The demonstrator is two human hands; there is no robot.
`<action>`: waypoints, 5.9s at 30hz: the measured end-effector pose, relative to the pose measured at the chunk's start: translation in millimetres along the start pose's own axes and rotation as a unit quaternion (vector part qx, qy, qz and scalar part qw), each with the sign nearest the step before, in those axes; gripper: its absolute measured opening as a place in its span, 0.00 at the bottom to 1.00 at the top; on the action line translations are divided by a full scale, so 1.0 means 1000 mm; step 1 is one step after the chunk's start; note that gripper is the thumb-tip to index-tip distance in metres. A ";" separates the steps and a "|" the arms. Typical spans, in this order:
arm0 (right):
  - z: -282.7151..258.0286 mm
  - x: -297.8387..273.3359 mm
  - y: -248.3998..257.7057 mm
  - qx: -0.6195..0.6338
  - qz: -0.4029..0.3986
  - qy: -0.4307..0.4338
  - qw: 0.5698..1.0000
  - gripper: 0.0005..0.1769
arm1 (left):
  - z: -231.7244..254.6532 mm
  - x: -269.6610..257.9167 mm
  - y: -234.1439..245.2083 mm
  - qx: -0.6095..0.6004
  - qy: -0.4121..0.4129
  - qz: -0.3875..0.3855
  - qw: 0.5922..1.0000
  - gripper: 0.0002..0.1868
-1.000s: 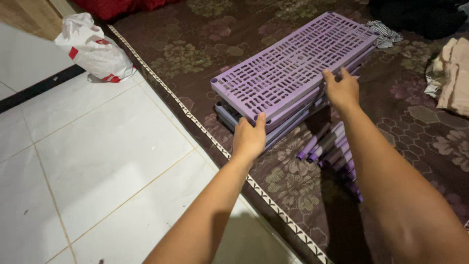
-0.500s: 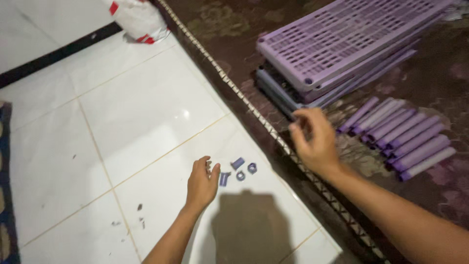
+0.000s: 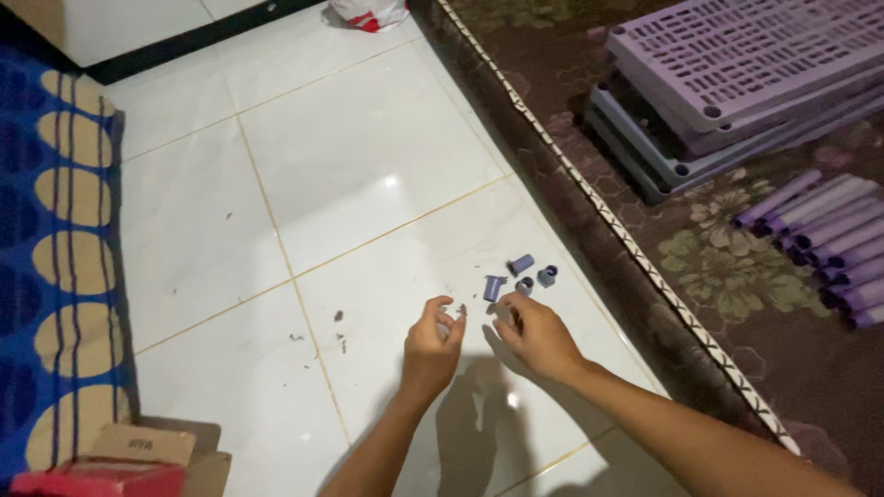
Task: The person assembles a purple plastic grid tray by inserting cylindrical connectors into its corner holes. They handle multiple trays and connectors, stacking completed trays and organizing parts on the floor.
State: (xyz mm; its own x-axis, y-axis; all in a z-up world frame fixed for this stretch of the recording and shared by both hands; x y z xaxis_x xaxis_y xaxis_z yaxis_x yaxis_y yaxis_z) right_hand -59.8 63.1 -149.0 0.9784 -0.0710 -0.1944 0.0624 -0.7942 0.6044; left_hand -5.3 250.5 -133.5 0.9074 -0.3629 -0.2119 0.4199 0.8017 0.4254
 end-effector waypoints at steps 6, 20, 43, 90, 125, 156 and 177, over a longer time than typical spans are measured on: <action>0.013 0.016 0.001 -0.171 -0.045 -0.136 0.975 0.42 | -0.011 -0.010 -0.002 0.070 -0.031 -0.067 0.995 0.20; 0.038 0.042 0.016 -0.241 -0.011 -0.115 0.964 0.17 | -0.013 0.000 -0.026 0.106 -0.035 -0.114 0.987 0.17; 0.013 -0.018 0.064 0.142 0.222 -0.147 0.953 0.23 | 0.038 0.053 -0.087 -0.060 -0.165 -0.097 0.980 0.32; 0.123 -0.192 0.252 -0.132 0.387 -0.129 0.903 0.26 | 0.151 -0.010 -0.223 0.052 -0.119 -0.245 0.961 0.17; -0.064 0.007 0.031 0.091 0.242 0.041 0.965 0.41 | 0.027 0.016 0.053 -0.014 -0.055 0.043 0.997 0.33; 0.024 0.011 -0.013 0.233 0.182 -0.088 0.951 0.11 | -0.015 0.018 -0.022 -0.045 0.002 -0.097 0.994 0.31; -0.026 -0.058 0.034 0.430 0.173 -0.021 0.886 0.14 | 0.075 0.018 0.008 -0.171 -0.111 -0.094 0.974 0.13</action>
State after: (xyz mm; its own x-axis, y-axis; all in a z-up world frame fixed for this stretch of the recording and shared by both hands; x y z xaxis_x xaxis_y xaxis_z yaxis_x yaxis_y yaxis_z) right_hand -109.6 55.7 -96.7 0.9005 -0.4075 -0.1516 -0.4302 -0.8858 -0.1743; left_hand 15.5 214.7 -67.4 0.8116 -0.5824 -0.0455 0.5841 0.8086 0.0710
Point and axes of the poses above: each hand's wrist, its own x-axis towards the middle knuckle, its own y-axis out of the back of the hand, z = x × y, the point moved 9 cm from there along x, towards the middle knuckle, and after that the axes turned 8 degrees about -z, right-handed, at the moved point
